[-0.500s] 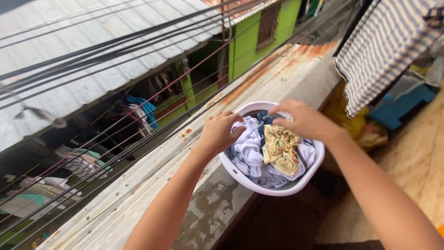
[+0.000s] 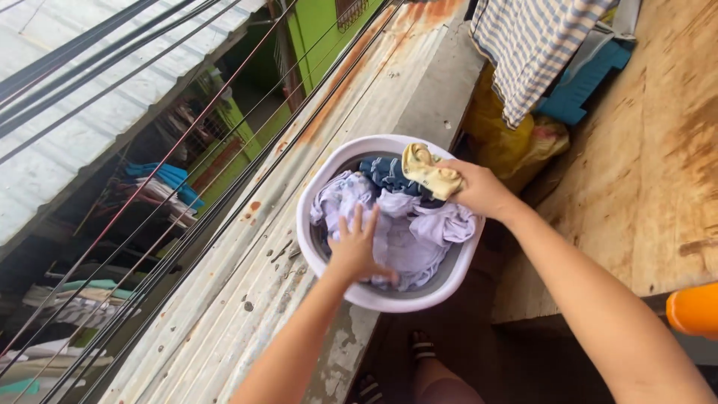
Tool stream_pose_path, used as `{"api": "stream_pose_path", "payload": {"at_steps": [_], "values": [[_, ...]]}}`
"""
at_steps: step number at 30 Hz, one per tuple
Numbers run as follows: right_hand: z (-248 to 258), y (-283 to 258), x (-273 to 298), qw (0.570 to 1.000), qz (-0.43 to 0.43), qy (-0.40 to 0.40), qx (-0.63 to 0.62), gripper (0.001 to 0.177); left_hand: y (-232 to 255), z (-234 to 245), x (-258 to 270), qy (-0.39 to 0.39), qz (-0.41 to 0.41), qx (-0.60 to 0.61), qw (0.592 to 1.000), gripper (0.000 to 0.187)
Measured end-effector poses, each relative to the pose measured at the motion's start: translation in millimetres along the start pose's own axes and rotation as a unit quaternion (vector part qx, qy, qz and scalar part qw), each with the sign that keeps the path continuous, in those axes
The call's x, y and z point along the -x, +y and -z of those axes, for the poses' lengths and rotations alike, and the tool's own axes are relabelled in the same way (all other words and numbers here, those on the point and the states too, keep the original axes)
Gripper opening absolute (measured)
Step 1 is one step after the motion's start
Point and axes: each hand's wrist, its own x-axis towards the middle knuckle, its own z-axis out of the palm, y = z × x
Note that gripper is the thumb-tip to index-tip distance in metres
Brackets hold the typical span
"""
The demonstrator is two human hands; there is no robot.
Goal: Hanging baby clothes on a clothesline outdoors using hangers and clothespins.
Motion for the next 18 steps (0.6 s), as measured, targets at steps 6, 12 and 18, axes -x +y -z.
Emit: {"api": "stream_pose_path", "payload": {"at_steps": [6, 12, 18], "values": [[71.6, -20.7, -17.2, 0.97, -0.026, -0.105, -0.219, 0.052, -1.7, -123.3, -52.5, 0.184, 0.008, -0.2, 0.962, 0.08], [99.2, -17.4, -45.2, 0.95, -0.011, -0.11, -0.293, 0.053, 10.5, -134.5, -71.4, 0.177, -0.112, -0.213, 0.954, 0.038], [124.3, -11.2, -62.5, 0.946, 0.017, -0.131, -0.294, 0.054, -18.0, -4.4, -48.5, 0.195, -0.063, 0.182, 0.962, 0.055]]}}
